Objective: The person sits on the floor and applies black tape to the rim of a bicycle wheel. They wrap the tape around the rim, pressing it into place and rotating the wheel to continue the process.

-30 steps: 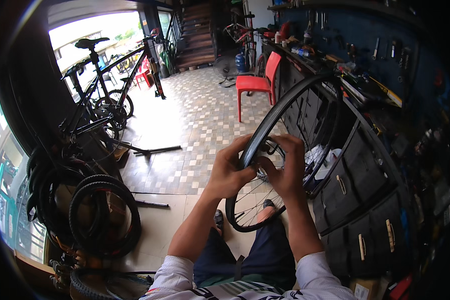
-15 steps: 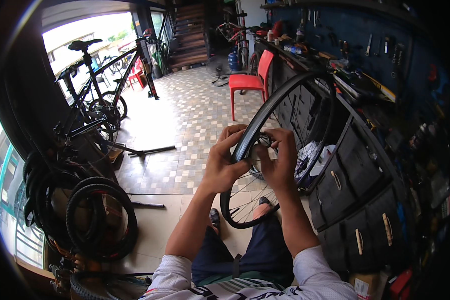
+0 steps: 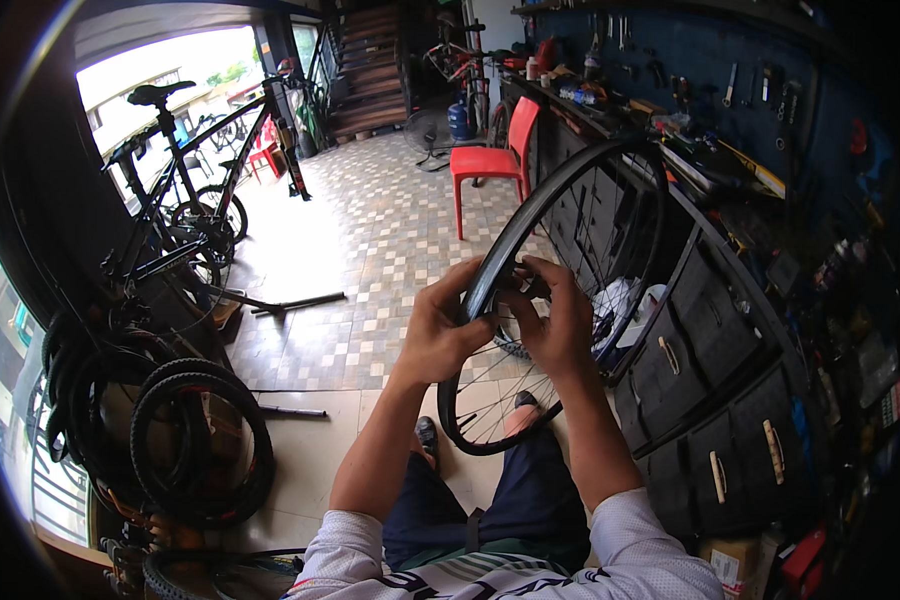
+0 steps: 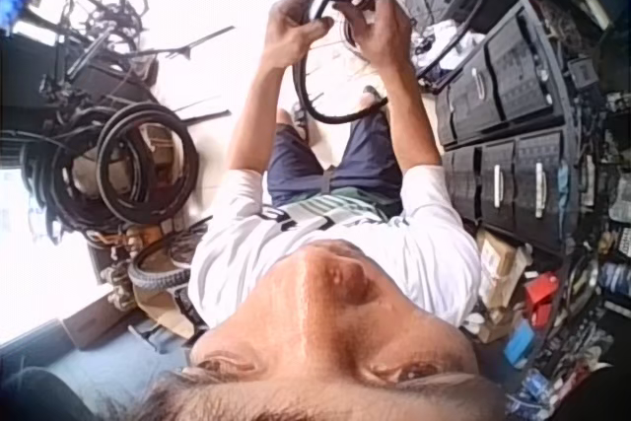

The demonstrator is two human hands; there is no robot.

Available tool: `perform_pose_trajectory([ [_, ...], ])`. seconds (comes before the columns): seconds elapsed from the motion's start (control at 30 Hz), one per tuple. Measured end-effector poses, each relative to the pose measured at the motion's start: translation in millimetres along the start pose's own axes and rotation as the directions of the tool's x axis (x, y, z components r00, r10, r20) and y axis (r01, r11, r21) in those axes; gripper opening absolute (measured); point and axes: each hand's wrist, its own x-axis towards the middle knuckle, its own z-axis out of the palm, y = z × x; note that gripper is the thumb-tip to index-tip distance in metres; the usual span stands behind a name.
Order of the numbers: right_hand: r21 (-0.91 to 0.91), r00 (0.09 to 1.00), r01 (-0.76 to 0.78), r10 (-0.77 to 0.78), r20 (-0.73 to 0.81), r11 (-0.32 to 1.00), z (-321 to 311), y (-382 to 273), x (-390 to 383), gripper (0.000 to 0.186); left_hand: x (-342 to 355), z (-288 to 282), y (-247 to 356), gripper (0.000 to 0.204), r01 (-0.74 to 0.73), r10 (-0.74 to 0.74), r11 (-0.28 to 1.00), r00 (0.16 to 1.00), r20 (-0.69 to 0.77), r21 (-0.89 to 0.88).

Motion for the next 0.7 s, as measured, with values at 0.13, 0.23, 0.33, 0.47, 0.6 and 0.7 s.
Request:
perform_pose_trajectory([
  [0.13, 0.128, 0.988, -0.152, 0.156, -0.018, 0.980, 0.6, -0.3, 3.0, 0.018, 5.5, -4.1, -7.4, 0.064, -0.167, 0.165, 0.961, 0.986, 0.029, 0.221],
  [0.23, 0.542, 0.803, -0.538, 0.589, 0.095, 0.646, -7.1, -3.5, 11.4, 0.014, 3.8, -0.3, -4.1, 0.064, -0.145, 0.142, 0.954, 0.989, 0.031, 0.263],
  [0.33, 0.449, 0.838, -0.511, 0.542, 0.069, 0.733, -2.5, 11.6, 1.8, 0.019, 4.2, 2.9, -0.3, 0.066, -0.203, 0.195, 0.948, 0.979, 0.055, 0.246],
  [0.47, 0.403, 0.909, -0.408, 0.405, 0.098, 0.819, -2.6, 26.3, -11.1, 0.023, -0.2, 6.3, 2.8, 0.068, -0.077, 0.074, 0.989, 0.997, 0.031, 0.129],
  [0.6, 0.252, 0.970, -0.238, 0.243, 0.011, 0.938, 2.0, 1.5, -9.5, 0.036, -3.7, -0.2, -2.8, 0.066, -0.049, 0.048, 0.997, 0.999, 0.016, 0.060],
  [0.7, 0.202, 0.984, -0.139, 0.158, -0.082, 0.970, 2.1, 14.9, -20.5, 0.045, -2.3, 3.1, -7.4, 0.065, -0.104, 0.102, 0.992, 0.994, 0.022, 0.075],
])
